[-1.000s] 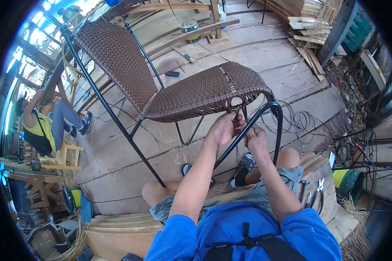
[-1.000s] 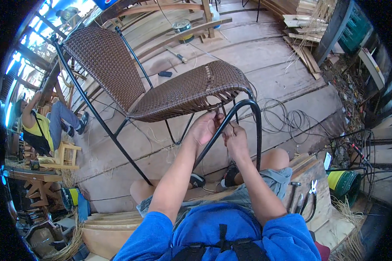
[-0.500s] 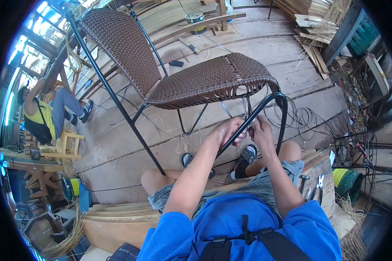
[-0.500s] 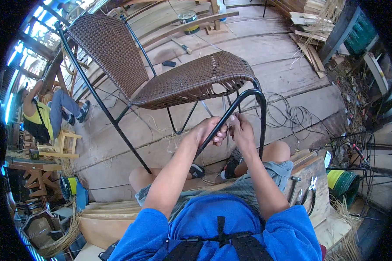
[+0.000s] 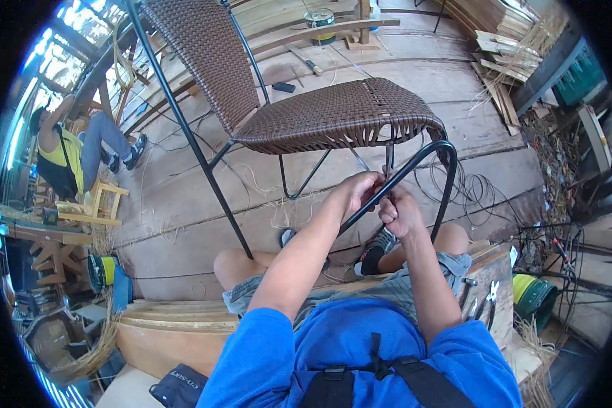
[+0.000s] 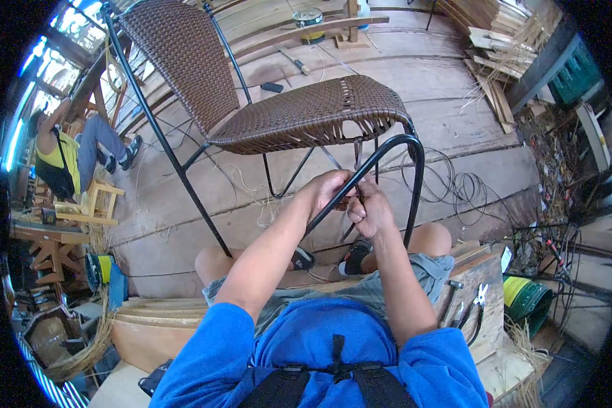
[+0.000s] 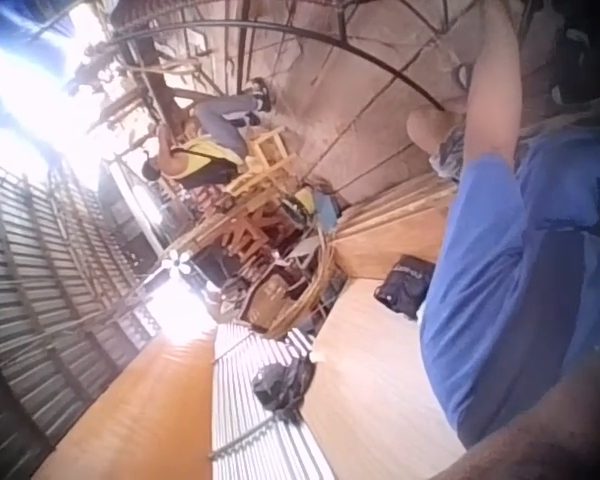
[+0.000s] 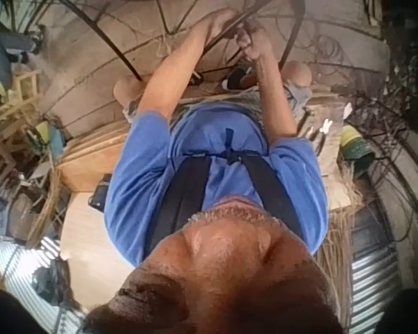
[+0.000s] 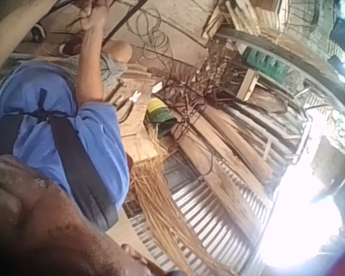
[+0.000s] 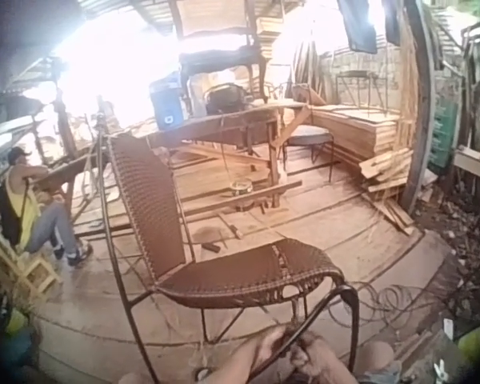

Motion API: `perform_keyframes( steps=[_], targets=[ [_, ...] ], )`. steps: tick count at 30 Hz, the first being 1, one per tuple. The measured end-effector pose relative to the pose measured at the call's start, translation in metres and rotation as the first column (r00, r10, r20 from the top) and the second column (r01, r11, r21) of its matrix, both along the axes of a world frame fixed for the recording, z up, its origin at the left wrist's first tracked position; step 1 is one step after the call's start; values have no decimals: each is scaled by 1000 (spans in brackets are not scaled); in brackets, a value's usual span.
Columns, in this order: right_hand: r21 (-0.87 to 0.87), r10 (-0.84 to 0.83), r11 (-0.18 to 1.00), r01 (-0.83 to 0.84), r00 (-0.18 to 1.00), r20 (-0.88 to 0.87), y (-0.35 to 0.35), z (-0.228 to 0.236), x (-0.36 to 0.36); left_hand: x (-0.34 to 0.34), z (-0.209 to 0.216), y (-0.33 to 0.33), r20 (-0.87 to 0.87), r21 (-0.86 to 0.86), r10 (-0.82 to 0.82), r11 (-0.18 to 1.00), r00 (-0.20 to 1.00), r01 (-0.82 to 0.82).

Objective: Repairing a chair by weaving plastic strips through the metal frame.

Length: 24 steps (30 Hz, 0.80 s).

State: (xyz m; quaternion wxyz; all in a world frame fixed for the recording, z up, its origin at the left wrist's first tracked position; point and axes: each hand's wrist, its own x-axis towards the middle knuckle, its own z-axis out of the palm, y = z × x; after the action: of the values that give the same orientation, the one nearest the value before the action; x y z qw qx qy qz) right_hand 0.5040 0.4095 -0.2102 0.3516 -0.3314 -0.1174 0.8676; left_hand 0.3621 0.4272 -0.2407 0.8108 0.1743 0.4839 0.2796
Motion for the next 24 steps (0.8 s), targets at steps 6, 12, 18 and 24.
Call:
perform_keyframes(
  steps=[6, 12, 18, 24],
  targets=[
    [37, 34, 999, -36, 998, 50, 15, -13, 6, -5, -21, 13, 189, 67, -68, 996, 980, 56],
    [71, -111, 993, 96, 959, 260, 25, -31, -13, 3, 12, 3, -504, 625, 546, 766, 669, -153],
    [227, -180, 965, 133, 963, 201, 24, -42, -16, 11, 44, 7, -67, 546, 350, 797, 935, -259],
    [194, -344, 930, 313, 925, 158, 45, -53, -12, 20, 37, 20, -21, 401, 390, 847, 920, -350]
  ],
)
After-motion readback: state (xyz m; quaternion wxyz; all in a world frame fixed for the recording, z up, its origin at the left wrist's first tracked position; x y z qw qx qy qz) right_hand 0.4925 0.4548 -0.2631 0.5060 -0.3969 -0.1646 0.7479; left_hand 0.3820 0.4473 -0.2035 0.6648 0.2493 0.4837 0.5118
